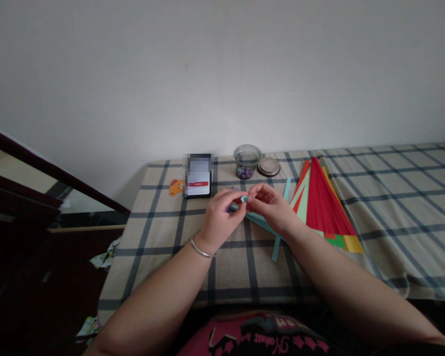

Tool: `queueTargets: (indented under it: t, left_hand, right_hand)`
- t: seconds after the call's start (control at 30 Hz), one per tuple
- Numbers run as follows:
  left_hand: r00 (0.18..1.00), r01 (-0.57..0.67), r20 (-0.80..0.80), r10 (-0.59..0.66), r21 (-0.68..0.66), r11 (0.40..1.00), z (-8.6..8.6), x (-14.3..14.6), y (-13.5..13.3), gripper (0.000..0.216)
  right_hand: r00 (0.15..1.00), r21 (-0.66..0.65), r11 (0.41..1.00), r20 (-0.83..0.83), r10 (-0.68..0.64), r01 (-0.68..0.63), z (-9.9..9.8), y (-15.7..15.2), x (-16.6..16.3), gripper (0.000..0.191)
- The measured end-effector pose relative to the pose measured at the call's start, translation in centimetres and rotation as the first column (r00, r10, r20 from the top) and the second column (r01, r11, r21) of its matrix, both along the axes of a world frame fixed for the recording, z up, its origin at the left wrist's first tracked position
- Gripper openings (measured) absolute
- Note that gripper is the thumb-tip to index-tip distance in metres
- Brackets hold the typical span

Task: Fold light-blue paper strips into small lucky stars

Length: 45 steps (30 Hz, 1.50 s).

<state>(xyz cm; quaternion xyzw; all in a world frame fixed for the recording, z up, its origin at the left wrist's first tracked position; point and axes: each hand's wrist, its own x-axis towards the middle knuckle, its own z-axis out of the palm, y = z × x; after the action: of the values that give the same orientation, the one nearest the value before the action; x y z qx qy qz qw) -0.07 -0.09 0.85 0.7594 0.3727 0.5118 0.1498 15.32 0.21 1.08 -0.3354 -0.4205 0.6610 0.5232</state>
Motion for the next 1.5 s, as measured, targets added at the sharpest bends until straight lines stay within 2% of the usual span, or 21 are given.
queueTargets:
  t: [0.27, 0.53, 0.8, 1.1, 1.37, 1.5]
  left_hand:
    - [0.999, 0.007, -0.038, -0.006, 0.018, 1.000, 0.10, -0.11, -0.12, 0.022]
    - [1.000, -0.004, -0.024, 0.005, 0.028, 1.000, 0.00, -0.11, -0.10, 0.021]
    - [1.000, -0.008, -0.008, 0.008, 0.007, 1.000, -0.21, -0.09, 0.02, 0.019]
    - [0.999, -0.023, -0.025, 0.023, -0.001, 1.000, -0.30, -0.05, 0.02, 0.021]
    - [0.999, -0.035, 0.006, 0.035, -0.024, 0.999, -0.43, -0.06, 0.10, 0.022]
    - [0.999, -0.033, -0.005, 0.033, -0.031, 0.999, -0.73, -0.10, 0.19, 0.022]
  right_hand:
    - [0.999, -0.080, 0.996, -0.035, 0.028, -0.031, -0.14, 0.10, 0.12, 0.032]
    - [0.997, -0.010, 0.999, 0.064, -0.051, 0.052, -0.17, 0.10, 0.13, 0.031]
    - [0.996, -0.061, 0.996, 0.059, -0.064, 0.068, -0.21, 0.22, 0.05, 0.032]
    - [0.960, 0.094, 0.980, 0.206, -0.192, 0.176, -0.53, -0.13, -0.06, 0.025]
    - [0.920, 0.224, 0.955, 0.296, -0.258, 0.196, -0.76, -0.35, 0.00, 0.014]
    - [0.927, 0.213, 0.959, 0.284, -0.245, 0.189, -0.89, -0.24, 0.03, 0.015]
